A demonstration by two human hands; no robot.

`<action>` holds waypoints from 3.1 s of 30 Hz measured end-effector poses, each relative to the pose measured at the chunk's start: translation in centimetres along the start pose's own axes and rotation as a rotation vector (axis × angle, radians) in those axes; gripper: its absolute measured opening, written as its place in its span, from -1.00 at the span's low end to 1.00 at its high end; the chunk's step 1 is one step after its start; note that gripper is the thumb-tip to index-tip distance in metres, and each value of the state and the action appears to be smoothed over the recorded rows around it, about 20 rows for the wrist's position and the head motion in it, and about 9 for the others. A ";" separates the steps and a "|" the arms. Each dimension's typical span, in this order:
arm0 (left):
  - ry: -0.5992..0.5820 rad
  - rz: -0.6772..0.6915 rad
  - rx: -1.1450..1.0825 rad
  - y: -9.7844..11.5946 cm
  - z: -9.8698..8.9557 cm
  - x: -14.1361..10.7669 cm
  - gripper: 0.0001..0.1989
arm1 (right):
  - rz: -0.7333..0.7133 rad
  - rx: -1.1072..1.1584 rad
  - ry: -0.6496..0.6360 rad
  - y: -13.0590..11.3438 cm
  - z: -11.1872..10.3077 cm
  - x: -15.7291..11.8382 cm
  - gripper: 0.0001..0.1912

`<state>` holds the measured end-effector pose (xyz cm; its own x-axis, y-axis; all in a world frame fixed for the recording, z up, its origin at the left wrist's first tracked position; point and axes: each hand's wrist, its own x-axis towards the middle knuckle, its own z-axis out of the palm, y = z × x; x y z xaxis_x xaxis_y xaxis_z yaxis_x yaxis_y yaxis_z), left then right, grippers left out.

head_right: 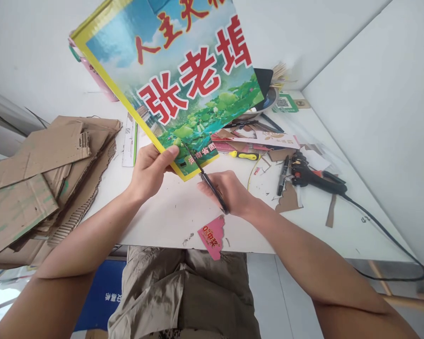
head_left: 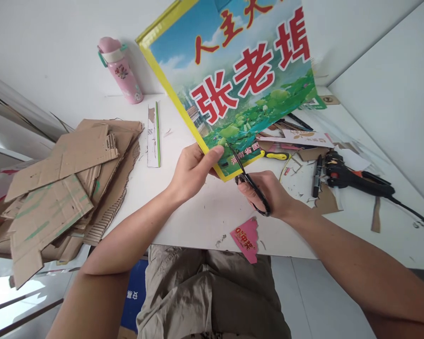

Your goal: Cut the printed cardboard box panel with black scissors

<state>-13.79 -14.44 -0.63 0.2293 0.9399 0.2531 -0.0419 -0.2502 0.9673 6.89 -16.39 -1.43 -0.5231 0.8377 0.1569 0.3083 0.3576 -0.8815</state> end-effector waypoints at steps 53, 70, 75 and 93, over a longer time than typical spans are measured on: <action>-0.134 -0.011 -0.006 0.7 -0.3 -0.3 -0.21 | 0.193 0.276 -0.013 -0.3 0.2 0.3 -0.04; -0.175 -0.038 -0.014 0.2 -0.3 -0.7 -0.27 | 0.337 0.441 0.078 -0.7 1.1 0.6 -0.22; -0.167 -0.030 -0.024 0.1 -0.3 -0.6 -0.26 | 0.345 0.412 0.122 -1.0 0.9 0.8 -0.25; 0.018 -0.009 -0.070 -1.6 -1.4 0.8 -0.31 | 0.212 0.647 -0.043 -0.1 -0.1 -0.1 -0.27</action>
<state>-14.87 -12.98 -1.92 0.2128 0.9462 0.2438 -0.1080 -0.2252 0.9683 7.02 -16.43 -1.33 -0.5390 0.8406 -0.0543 -0.1226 -0.1421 -0.9822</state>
